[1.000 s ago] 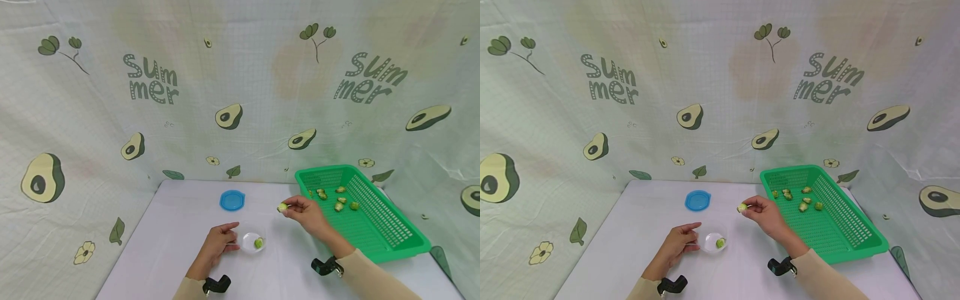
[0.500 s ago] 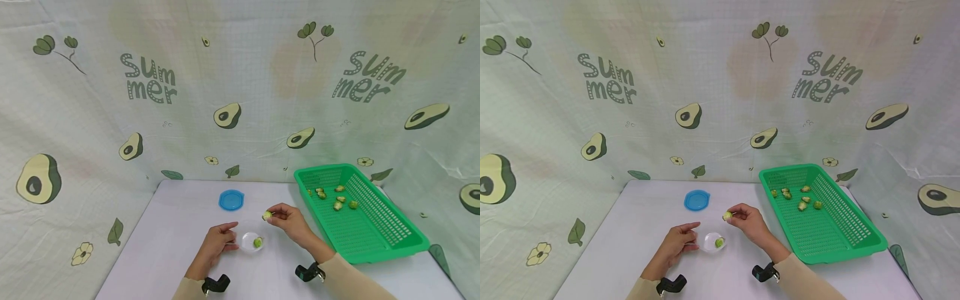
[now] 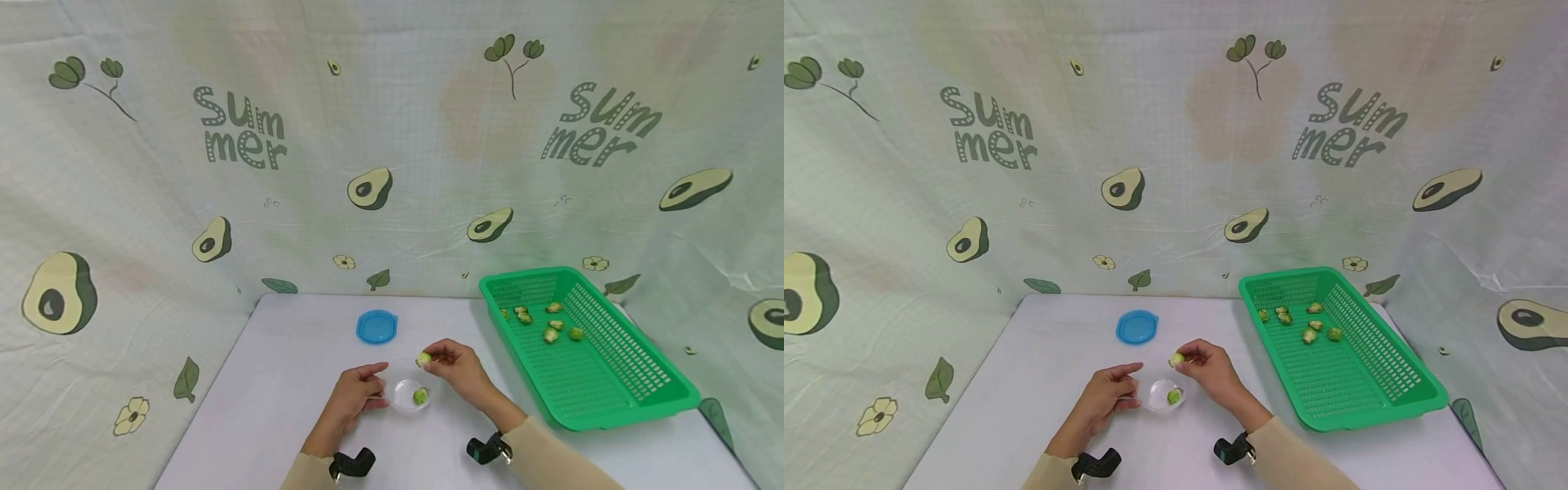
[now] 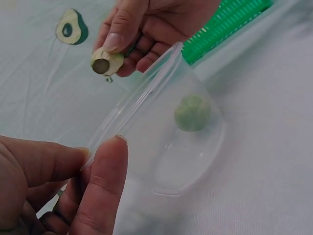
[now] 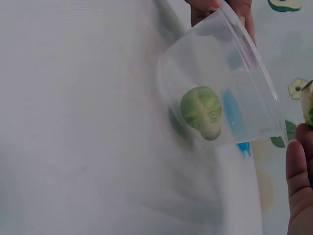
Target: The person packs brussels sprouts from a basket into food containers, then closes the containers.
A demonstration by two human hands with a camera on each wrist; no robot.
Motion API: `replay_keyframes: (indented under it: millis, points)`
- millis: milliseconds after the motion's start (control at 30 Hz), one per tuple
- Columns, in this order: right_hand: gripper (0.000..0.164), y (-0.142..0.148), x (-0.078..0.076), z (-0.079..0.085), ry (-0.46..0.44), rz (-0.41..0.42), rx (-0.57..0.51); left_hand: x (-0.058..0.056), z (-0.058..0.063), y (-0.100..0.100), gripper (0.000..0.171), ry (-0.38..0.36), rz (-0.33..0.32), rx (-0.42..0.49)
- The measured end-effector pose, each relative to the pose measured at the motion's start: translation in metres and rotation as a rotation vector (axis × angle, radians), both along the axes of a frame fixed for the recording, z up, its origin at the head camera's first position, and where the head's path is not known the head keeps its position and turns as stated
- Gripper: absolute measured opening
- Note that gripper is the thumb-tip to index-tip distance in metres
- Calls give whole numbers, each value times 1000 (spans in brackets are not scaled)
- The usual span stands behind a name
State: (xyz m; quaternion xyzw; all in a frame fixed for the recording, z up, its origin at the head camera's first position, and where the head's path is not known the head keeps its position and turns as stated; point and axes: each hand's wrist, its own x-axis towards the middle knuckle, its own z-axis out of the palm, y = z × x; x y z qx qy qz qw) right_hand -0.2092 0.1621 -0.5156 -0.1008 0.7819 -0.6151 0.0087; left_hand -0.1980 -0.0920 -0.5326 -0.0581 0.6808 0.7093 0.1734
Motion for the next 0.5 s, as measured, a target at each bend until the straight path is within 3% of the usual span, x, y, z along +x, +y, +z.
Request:
replay_keyframes:
  millis: [500]
  points:
    - [20, -13, 1, -14, 31, -57, 101, 0, 0, 0, 46, 6, -1, -8]
